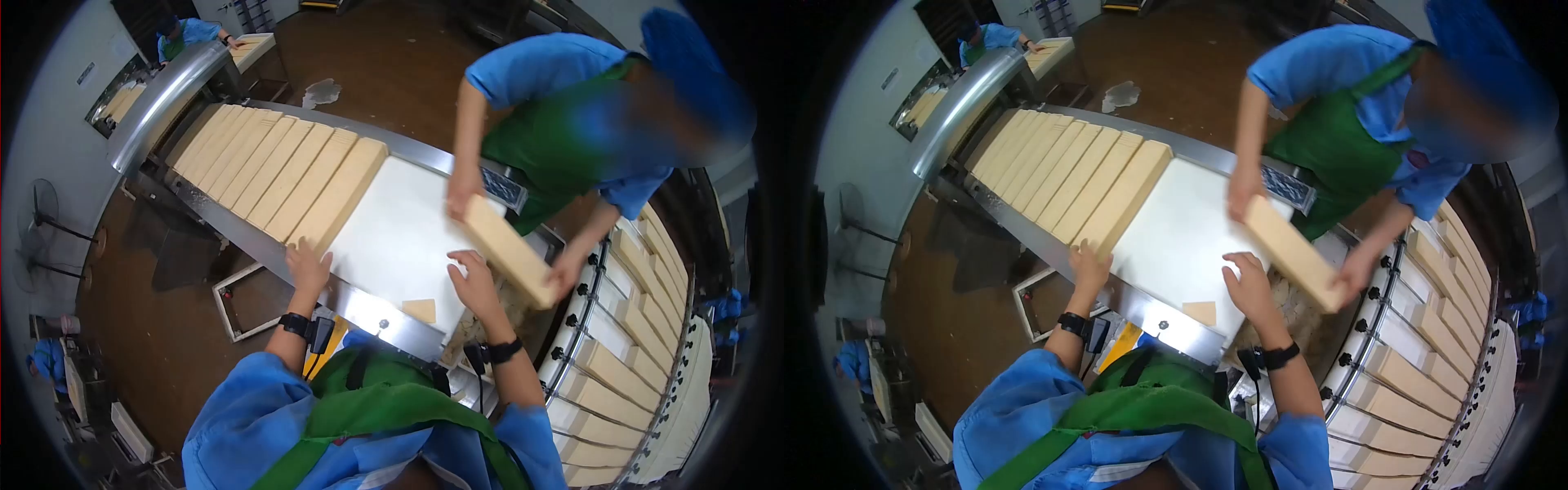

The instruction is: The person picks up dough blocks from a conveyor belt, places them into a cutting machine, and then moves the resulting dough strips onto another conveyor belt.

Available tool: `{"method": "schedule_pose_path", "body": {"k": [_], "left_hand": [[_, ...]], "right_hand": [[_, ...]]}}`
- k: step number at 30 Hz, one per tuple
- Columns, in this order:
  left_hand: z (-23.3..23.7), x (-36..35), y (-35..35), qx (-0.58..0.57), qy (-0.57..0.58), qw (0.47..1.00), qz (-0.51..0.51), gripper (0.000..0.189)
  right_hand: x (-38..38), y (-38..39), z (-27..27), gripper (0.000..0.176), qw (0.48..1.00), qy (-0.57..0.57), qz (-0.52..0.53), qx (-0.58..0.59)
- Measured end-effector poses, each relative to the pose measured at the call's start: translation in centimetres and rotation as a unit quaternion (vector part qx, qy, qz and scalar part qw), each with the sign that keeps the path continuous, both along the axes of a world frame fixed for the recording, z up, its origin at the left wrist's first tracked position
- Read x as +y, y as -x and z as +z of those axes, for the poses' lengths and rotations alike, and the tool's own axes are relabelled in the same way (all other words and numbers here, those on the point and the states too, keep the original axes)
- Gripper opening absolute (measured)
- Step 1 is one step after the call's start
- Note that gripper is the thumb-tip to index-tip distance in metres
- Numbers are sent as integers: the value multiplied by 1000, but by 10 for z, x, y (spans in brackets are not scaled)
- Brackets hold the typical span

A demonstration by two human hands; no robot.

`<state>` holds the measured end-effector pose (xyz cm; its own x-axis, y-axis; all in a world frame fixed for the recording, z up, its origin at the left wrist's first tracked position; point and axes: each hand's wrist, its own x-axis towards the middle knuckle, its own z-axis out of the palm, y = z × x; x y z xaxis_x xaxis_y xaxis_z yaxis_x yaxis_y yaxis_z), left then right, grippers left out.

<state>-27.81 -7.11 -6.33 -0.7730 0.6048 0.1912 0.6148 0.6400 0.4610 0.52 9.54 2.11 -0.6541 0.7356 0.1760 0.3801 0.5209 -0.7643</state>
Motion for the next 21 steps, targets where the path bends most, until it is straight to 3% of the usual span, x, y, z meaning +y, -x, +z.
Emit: {"method": "schedule_pose_path", "body": {"k": [2, 5, 10, 16, 21], "left_hand": [[-11, -4, 25, -47, 50, 996, 57, 82], [-17, 2, 39, -84, 27, 996, 10, 82], [-15, 7, 35, 20, 111, 993, -40, 82], [-5, 8, 36, 31, 151, 986, -70, 83], [2, 8, 41, 2, 184, 979, -92, 80]], "right_hand": [[11, 39, -15, 29, 998, -38, 7, -58], [34, 94, -53, 47, 985, -43, -15, -169], [63, 172, -88, 72, 945, -28, -84, -314], [94, 270, -88, 67, 942, -67, -108, -310], [105, 322, -75, 70, 942, -23, -113, -316]]}}
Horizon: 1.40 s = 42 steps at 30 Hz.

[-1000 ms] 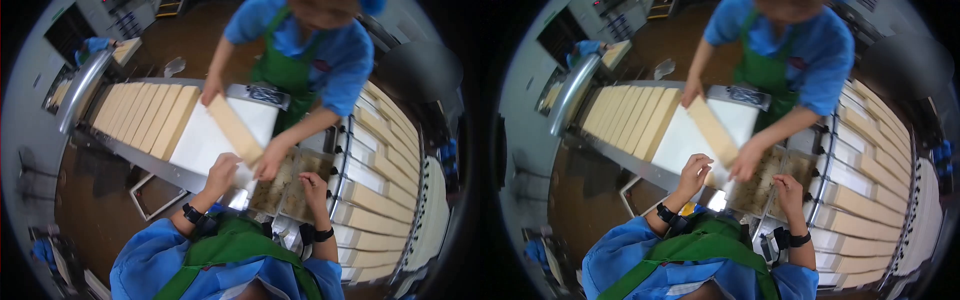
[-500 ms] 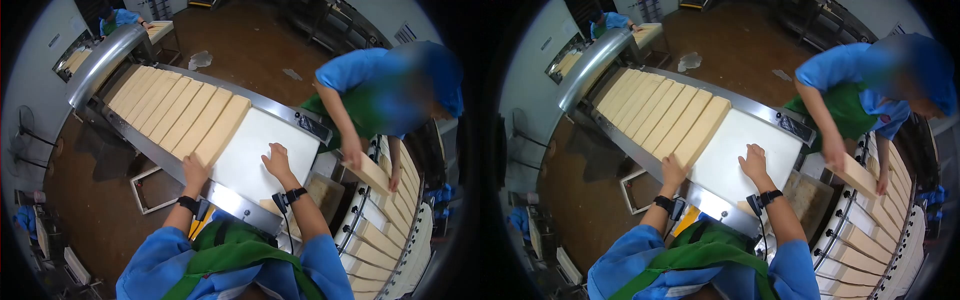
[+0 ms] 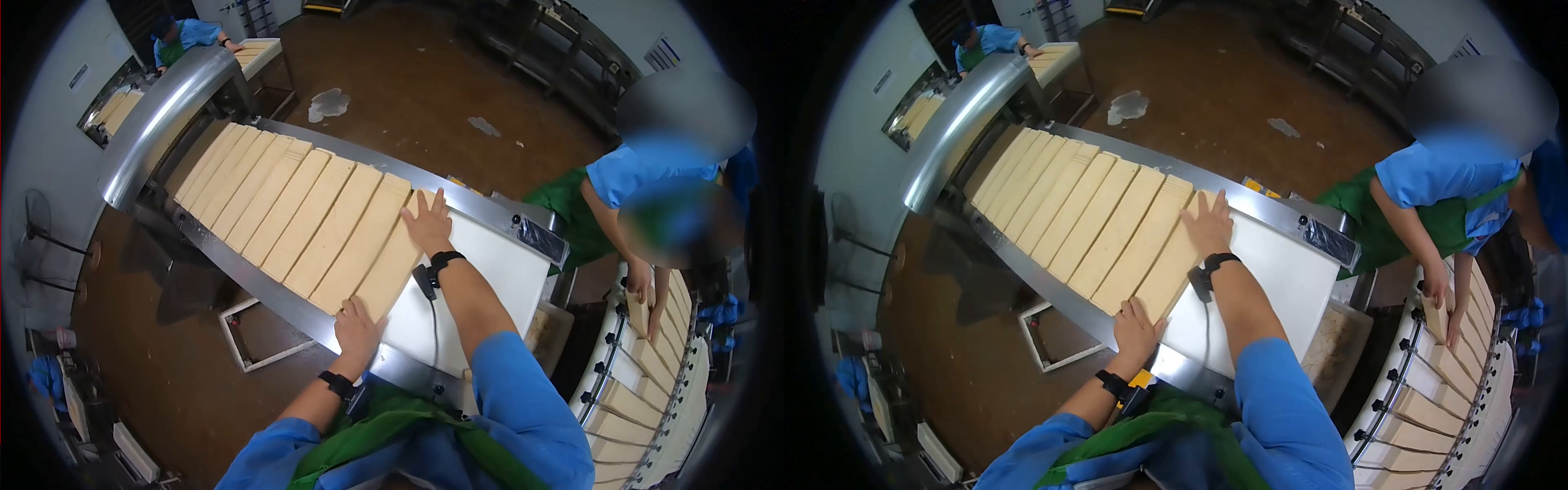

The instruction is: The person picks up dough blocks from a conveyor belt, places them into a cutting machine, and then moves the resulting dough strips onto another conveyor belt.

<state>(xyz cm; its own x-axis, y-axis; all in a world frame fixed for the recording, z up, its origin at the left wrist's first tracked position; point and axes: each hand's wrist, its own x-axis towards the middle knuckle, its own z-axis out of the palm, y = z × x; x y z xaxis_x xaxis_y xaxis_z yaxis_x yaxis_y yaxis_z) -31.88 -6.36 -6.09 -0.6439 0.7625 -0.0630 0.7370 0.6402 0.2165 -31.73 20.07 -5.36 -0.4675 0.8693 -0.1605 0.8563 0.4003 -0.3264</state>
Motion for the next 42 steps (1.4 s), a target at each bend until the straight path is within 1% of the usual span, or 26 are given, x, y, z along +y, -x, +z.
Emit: {"method": "schedule_pose_path", "body": {"k": [3, 5, 7, 9, 10, 11, 12, 14, 15, 18, 19, 20, 21, 22, 23, 24, 25, 26, 27, 30, 31, 34, 35, 38, 41, 42], "left_hand": [[0, 1, 0, 18, -16, 1000, -7, 80], [4, 2, 0, -5, -12, 1000, -9, 83], [4, 0, -2, -6, -24, 1000, -20, 82], [6, 1, -1, -14, -42, 998, -55, 79], [9, 2, -1, -18, -49, 996, -71, 78], [11, 4, -4, -71, -73, 991, -83, 78], [17, 9, -5, -134, -69, 982, -111, 78], [29, 15, -9, -259, -53, 949, -170, 79], [35, 20, -12, -333, -30, 924, -187, 83], [40, 32, -44, -324, 82, 910, -246, 88], [39, 35, -55, -294, 88, 915, -262, 89], [36, 40, -66, -279, 64, 924, -253, 87], [33, 44, -77, -267, 39, 931, -245, 85], [31, 43, -90, -258, 17, 936, -237, 83], [30, 43, -98, -250, -35, 932, -262, 80], [31, 45, -108, -244, -90, 923, -284, 78], [35, 48, -123, -257, -108, 913, -298, 77], [41, 53, -139, -271, -129, 904, -305, 77], [49, 57, -157, -284, -151, 896, -306, 77], [71, 72, -216, -289, -182, 863, -372, 79], [82, 77, -238, -262, -191, 860, -394, 78], [111, 97, -296, -267, -244, 824, -437, 75], [117, 103, -310, -314, -243, 811, -429, 74], [125, 125, -353, -288, -295, 772, -483, 74], [132, 145, -389, -303, -306, 755, -495, 74], [130, 152, -399, -303, -309, 749, -502, 74]], "right_hand": [[-2, 8, -1, 72, 1000, 5, -21, -8], [-3, 6, 14, 73, 998, 43, -52, -6], [-5, -10, 26, 74, 993, 71, -92, 4], [-4, -31, 35, 75, 987, 82, -134, 20], [-1, -47, 33, 78, 986, 69, -152, 28], [-1, -68, 31, 81, 981, 56, -184, 30], [0, -88, 32, 83, 975, 44, -216, 32], [3, -136, 45, 91, 959, 77, -271, 12], [2, -158, 52, 93, 951, 93, -295, 3], [-14, -212, 50, 92, 951, 13, -308, 26], [-19, -226, 33, 91, 936, -16, -344, 71], [-19, -241, 17, 93, 924, -43, -371, 81], [-30, -253, 35, 94, 907, -6, -411, 96], [-36, -269, 38, 95, 880, 13, -458, 124], [-42, -290, 34, 90, 863, -2, -476, 171], [-53, -310, 38, 84, 833, -26, -508, 217], [-69, -330, 62, 78, 820, -54, -517, 240], [-73, -353, 52, 76, 795, -135, -536, 248], [-84, -380, 56, 75, 786, -181, -534, 254], [-97, -462, 64, 73, 747, -297, -535, 259], [-99, -488, 70, 73, 733, -332, -535, 258], [-103, -553, 109, 74, 704, -219, -611, 289], [-98, -575, 105, 75, 701, -237, -615, 273], [-90, -626, 124, 77, 682, -186, -630, 320], [-67, -671, 113, 79, 662, -179, -659, 309], [-67, -679, 117, 77, 664, -162, -670, 290]]}}
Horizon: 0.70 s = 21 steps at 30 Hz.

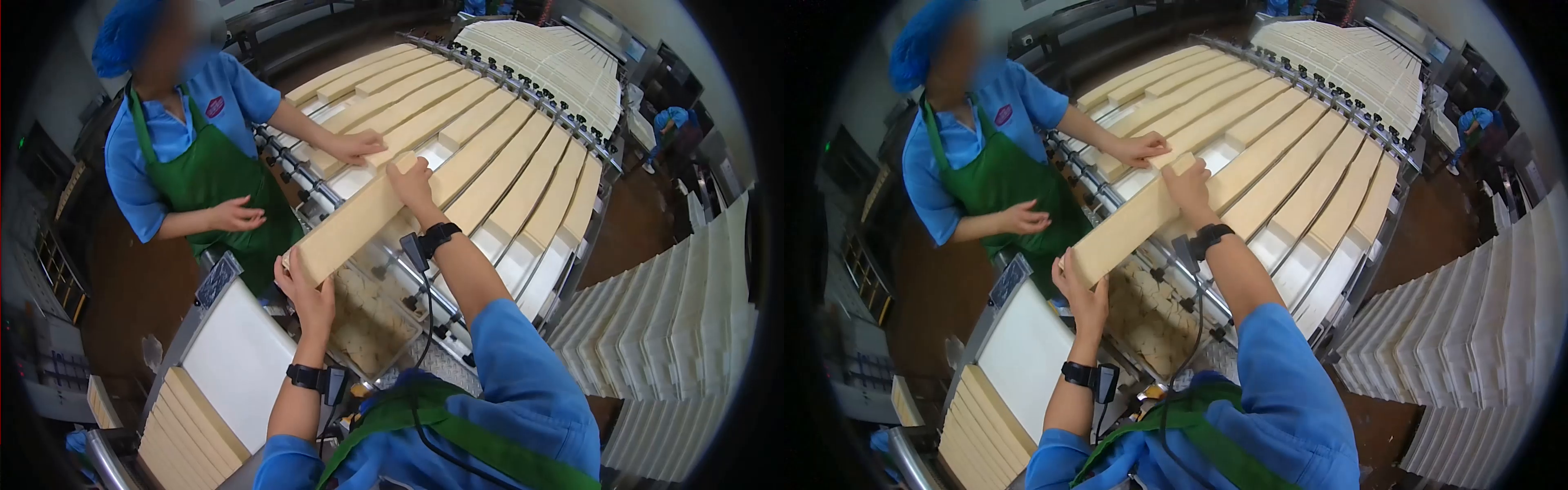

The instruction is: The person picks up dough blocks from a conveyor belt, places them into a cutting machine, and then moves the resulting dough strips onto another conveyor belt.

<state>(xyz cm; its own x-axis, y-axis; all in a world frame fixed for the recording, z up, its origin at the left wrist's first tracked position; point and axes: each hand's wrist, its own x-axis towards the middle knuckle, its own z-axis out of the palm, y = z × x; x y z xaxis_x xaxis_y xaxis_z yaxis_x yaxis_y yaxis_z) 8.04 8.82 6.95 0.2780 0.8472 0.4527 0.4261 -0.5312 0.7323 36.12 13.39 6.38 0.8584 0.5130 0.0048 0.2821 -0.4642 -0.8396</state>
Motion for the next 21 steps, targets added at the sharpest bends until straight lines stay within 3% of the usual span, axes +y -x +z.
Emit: {"method": "schedule_pose_path", "body": {"k": [2, 5, 8, 9, 10, 11, 12, 14, 18, 21], "left_hand": [[-3, 13, -18, 26, -19, 999, 0, 72], [-17, 38, -39, 74, -29, 997, -14, 66], [-29, 66, -55, 78, 9, 994, -73, 59], [-30, 74, -63, 75, 27, 992, -98, 56], [-32, 81, -71, 72, 47, 989, -124, 53], [-39, 86, -81, 84, -32, 988, -126, 50], [-37, 88, -92, 96, 51, 985, -132, 48], [-32, 89, -114, 118, 213, 959, -144, 45], [-86, 106, -139, 20, 147, 980, -131, 40], [-86, 94, -129, -98, 173, 974, -112, 37]], "right_hand": [[2, -14, 11, 75, 999, 53, -5, 0], [11, -60, -9, 68, 966, 216, 106, -96], [9, -93, -26, 67, 940, 256, 152, -165], [10, -102, -22, 67, 935, 283, 165, -136], [14, -109, -31, 67, 942, 264, 126, -165], [18, -115, -47, 68, 946, 246, 88, -193], [16, -116, -51, 69, 947, 228, 48, -221], [16, -109, -58, 70, 948, 218, 66, -222], [0, -83, -43, 70, 947, 188, 144, -217], [-30, -63, -32, 69, 942, 171, 200, -207]]}}
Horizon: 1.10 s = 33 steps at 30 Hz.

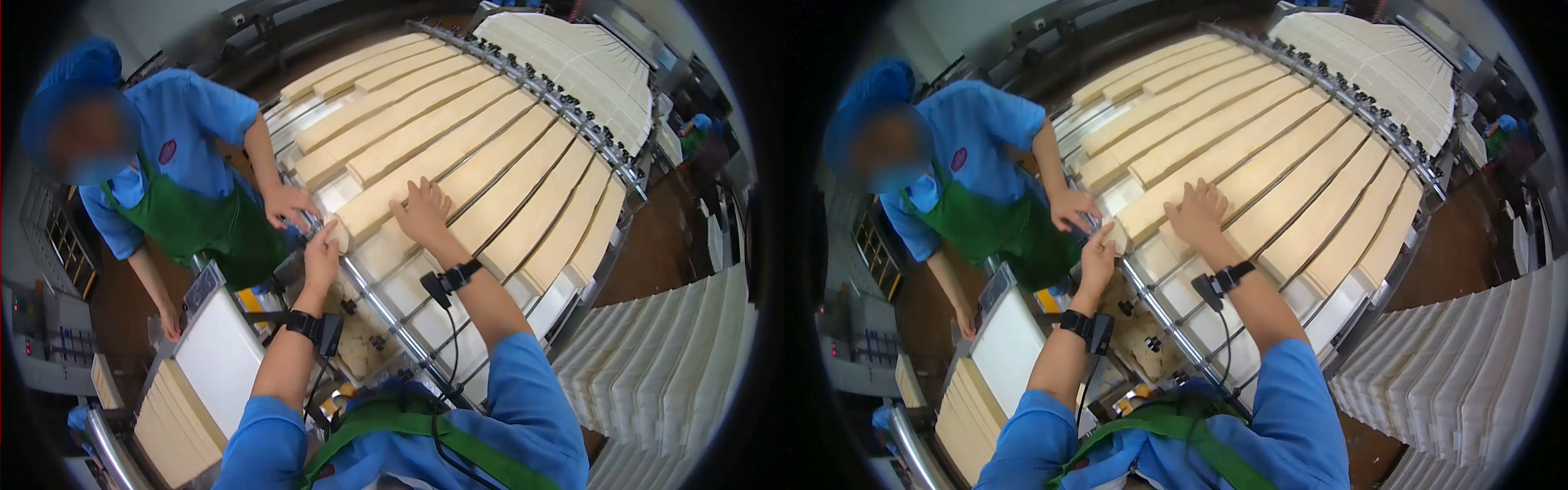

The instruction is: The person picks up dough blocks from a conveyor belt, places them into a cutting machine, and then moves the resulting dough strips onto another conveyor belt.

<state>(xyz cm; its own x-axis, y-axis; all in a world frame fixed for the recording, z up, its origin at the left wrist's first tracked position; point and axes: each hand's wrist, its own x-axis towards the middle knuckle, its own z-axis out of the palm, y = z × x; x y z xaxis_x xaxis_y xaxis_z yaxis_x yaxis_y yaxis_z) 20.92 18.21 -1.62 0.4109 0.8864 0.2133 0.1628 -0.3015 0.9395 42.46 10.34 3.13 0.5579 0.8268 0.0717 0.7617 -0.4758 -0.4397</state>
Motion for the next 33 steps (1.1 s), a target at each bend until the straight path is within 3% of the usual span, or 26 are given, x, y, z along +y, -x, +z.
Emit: {"method": "schedule_pose_path", "body": {"k": [1, 2, 4, 8, 12, 16, 19, 22, 24, 26, 28, 31, 33], "left_hand": [[10, -10, 8, -41, 26, 999, 16, 36], [21, -22, 23, 9, 12, 999, 37, 35], [33, -55, 51, -64, 72, 993, 63, 33], [15, -109, 110, -45, 126, 986, 98, 31], [-19, -142, 157, 208, -34, 970, 122, 32], [-33, -167, 204, 72, 139, 979, 130, 22], [-19, -190, 233, 97, 133, 975, 147, 17], [-5, -211, 262, 52, 158, 966, 198, 13], [-3, -224, 285, 15, 170, 956, 239, 13], [0, -237, 306, -29, 177, 940, 292, 13], [3, -245, 329, -55, 169, 923, 342, 13], [-2, -254, 368, -65, 133, 895, 420, 14], [-10, -258, 396, -67, 104, 874, 470, 15]], "right_hand": [[-12, 4, 6, 68, 1000, 8, 24, 11], [-27, 11, 7, 67, 999, -7, 40, 11], [-60, 25, 6, 65, 997, -31, 74, 18], [-112, 44, 0, 61, 992, -31, 124, 11], [-135, 54, -13, 56, 988, -76, 133, -4], [-143, 61, -7, 51, 986, -89, 137, 18], [-142, 75, 3, 48, 984, -90, 154, 31], [-139, 98, 12, 42, 979, -93, 180, -4], [-133, 118, 20, 37, 967, -82, 224, 92], [-128, 146, 23, 29, 946, -105, 280, 122], [-126, 180, 25, 30, 926, -40, 311, 211], [-117, 234, 25, 30, 871, 66, 421, 244], [-113, 278, 22, 32, 822, 66, 498, 269]]}}
